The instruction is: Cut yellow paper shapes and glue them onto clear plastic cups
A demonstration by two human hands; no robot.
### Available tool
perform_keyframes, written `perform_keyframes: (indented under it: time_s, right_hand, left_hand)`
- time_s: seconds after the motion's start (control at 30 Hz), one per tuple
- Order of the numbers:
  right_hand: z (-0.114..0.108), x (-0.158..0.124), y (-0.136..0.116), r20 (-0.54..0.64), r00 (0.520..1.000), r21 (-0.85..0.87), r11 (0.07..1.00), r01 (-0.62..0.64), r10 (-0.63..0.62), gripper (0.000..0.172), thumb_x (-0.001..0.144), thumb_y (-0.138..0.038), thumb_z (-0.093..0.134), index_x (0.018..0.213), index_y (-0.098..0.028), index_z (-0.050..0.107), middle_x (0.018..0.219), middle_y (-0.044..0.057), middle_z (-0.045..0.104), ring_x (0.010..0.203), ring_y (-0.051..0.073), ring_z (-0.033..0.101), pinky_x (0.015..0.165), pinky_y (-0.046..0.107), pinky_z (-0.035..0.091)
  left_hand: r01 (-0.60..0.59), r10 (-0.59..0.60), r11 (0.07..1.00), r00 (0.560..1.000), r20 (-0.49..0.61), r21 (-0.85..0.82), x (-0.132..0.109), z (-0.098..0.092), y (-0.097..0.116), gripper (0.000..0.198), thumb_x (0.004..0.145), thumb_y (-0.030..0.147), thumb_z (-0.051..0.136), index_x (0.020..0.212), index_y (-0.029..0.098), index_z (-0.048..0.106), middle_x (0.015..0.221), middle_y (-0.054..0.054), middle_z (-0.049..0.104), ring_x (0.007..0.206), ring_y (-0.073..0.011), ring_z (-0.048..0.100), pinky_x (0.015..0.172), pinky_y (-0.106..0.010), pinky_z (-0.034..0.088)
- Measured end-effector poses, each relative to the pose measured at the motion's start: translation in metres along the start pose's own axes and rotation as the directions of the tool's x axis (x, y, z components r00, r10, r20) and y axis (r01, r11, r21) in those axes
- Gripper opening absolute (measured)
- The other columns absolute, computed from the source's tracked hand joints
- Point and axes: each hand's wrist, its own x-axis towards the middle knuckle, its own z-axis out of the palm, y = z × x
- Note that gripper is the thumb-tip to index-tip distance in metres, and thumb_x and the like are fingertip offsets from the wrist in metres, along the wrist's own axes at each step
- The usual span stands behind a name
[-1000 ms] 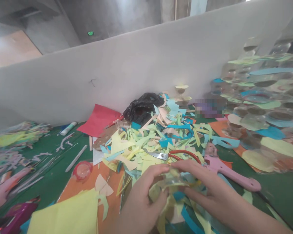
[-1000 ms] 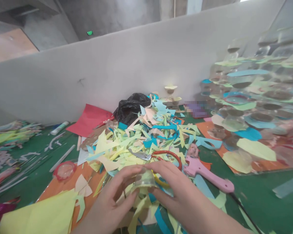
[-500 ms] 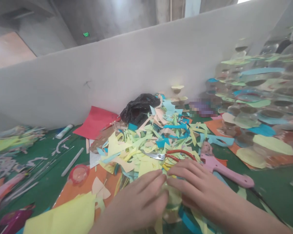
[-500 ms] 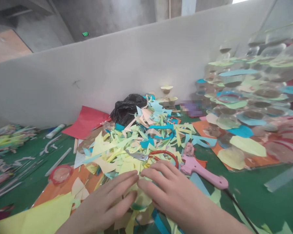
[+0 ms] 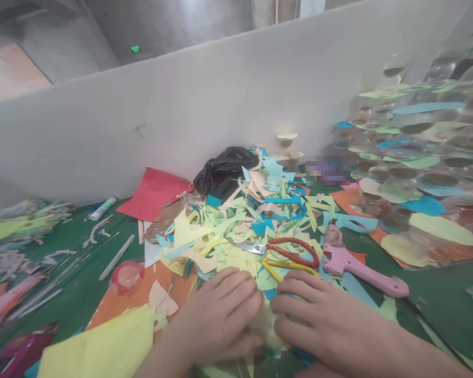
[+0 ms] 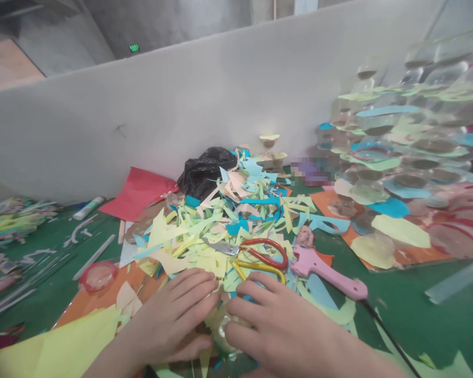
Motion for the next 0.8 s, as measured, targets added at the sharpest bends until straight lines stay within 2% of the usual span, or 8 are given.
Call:
perform_keyframes:
  time_s: [0.1, 0.17, 0.3, 0.37, 0.47, 0.53, 0.67, 0.8]
  right_hand:
    - [-0.004, 0.001, -0.004, -0.059, 0.998, 0.066, 0.998, -0.019, 0.023, 0.027, 0.092, -0.047, 0.06, 0.082, -0.022, 0.055, 0.084, -0.001, 0.063, 0.081, 0.018, 0.054, 0.08, 0.035, 0.044]
    - [-0.006, 0.002, -0.006, -0.138, 0.99, 0.082, 0.996, -0.028, 0.039, 0.029, 0.099, -0.038, 0.049, 0.077, -0.02, 0.054, 0.076, -0.001, 0.062, 0.074, 0.017, 0.052, 0.073, 0.033, 0.043]
    - [-0.011, 0.0, -0.006, -0.343, 0.938, -0.004, 0.999, -0.046, 0.042, 0.036, 0.099, -0.022, 0.042, 0.064, -0.019, 0.051, 0.058, -0.002, 0.053, 0.057, 0.014, 0.043, 0.055, 0.03, 0.033]
    - [-0.013, -0.002, -0.004, -0.396, 0.918, -0.066, 0.996, -0.064, 0.033, 0.037, 0.095, -0.017, 0.044, 0.058, -0.02, 0.047, 0.052, -0.003, 0.047, 0.051, 0.013, 0.036, 0.05, 0.03, 0.027]
    - [-0.015, -0.005, -0.004, -0.394, 0.919, -0.128, 0.988, -0.085, 0.028, 0.039, 0.093, -0.013, 0.045, 0.054, -0.021, 0.044, 0.048, -0.003, 0.042, 0.046, 0.012, 0.032, 0.047, 0.03, 0.023]
    - [-0.015, -0.006, -0.006, -0.39, 0.92, -0.153, 0.984, -0.087, 0.02, 0.04, 0.093, -0.013, 0.044, 0.054, -0.021, 0.044, 0.047, -0.004, 0.042, 0.045, 0.012, 0.032, 0.047, 0.031, 0.023]
    - [-0.016, -0.006, -0.007, -0.378, 0.926, -0.196, 0.975, -0.1, 0.019, 0.04, 0.094, -0.015, 0.044, 0.055, -0.022, 0.044, 0.047, -0.003, 0.042, 0.044, 0.012, 0.034, 0.046, 0.03, 0.025]
    - [-0.023, -0.002, -0.004, -0.353, 0.935, -0.277, 0.952, -0.134, 0.029, 0.04, 0.094, -0.016, 0.046, 0.054, -0.022, 0.046, 0.047, -0.003, 0.043, 0.043, 0.013, 0.04, 0.045, 0.03, 0.029]
  left_hand:
    - [0.016, -0.012, 0.998, 0.998, -0.063, 0.066, 0.0, -0.001, 0.002, 0.022, 0.098, 0.021, 0.041, 0.1, 0.012, 0.06, 0.085, -0.008, 0.073, 0.084, -0.0203, 0.066, 0.08, -0.034, 0.053]
    - [0.032, -0.021, 0.994, 0.994, -0.104, 0.104, -0.001, -0.003, 0.003, 0.019, 0.096, 0.013, 0.042, 0.099, 0.012, 0.061, 0.082, -0.006, 0.073, 0.079, -0.0186, 0.065, 0.078, -0.032, 0.052]
    - [0.045, -0.011, 0.978, 0.986, -0.166, 0.203, -0.004, -0.007, 0.004, 0.02, 0.092, 0.006, 0.045, 0.099, 0.013, 0.062, 0.08, -0.005, 0.072, 0.079, -0.0189, 0.063, 0.08, -0.035, 0.05]
    - [0.116, -0.049, 0.956, 0.969, -0.242, 0.269, -0.006, -0.007, 0.002, 0.016, 0.089, 0.006, 0.051, 0.097, 0.014, 0.062, 0.078, -0.005, 0.07, 0.08, -0.0191, 0.061, 0.08, -0.035, 0.05]
    - [0.266, -0.148, 0.918, 0.918, -0.368, 0.295, -0.008, -0.008, -0.004, 0.019, 0.082, 0.002, 0.059, 0.095, 0.016, 0.06, 0.077, -0.005, 0.066, 0.076, -0.0185, 0.059, 0.075, -0.034, 0.051]
    - [0.354, -0.215, 0.881, 0.891, -0.399, 0.315, -0.008, -0.013, -0.01, 0.024, 0.08, 0.0, 0.062, 0.098, 0.016, 0.058, 0.079, -0.005, 0.065, 0.075, -0.0185, 0.059, 0.072, -0.034, 0.05]
    - [0.511, -0.352, 0.736, 0.849, -0.393, 0.445, -0.016, -0.038, -0.027, 0.018, 0.085, 0.009, 0.06, 0.101, 0.017, 0.056, 0.084, -0.008, 0.065, 0.078, -0.0221, 0.059, 0.071, -0.035, 0.047]
    - [0.471, -0.429, 0.64, 0.875, -0.226, 0.607, -0.057, -0.073, -0.039, 0.008, 0.088, 0.013, 0.052, 0.089, 0.019, 0.056, 0.094, -0.012, 0.068, 0.09, -0.0296, 0.061, 0.074, -0.041, 0.043]
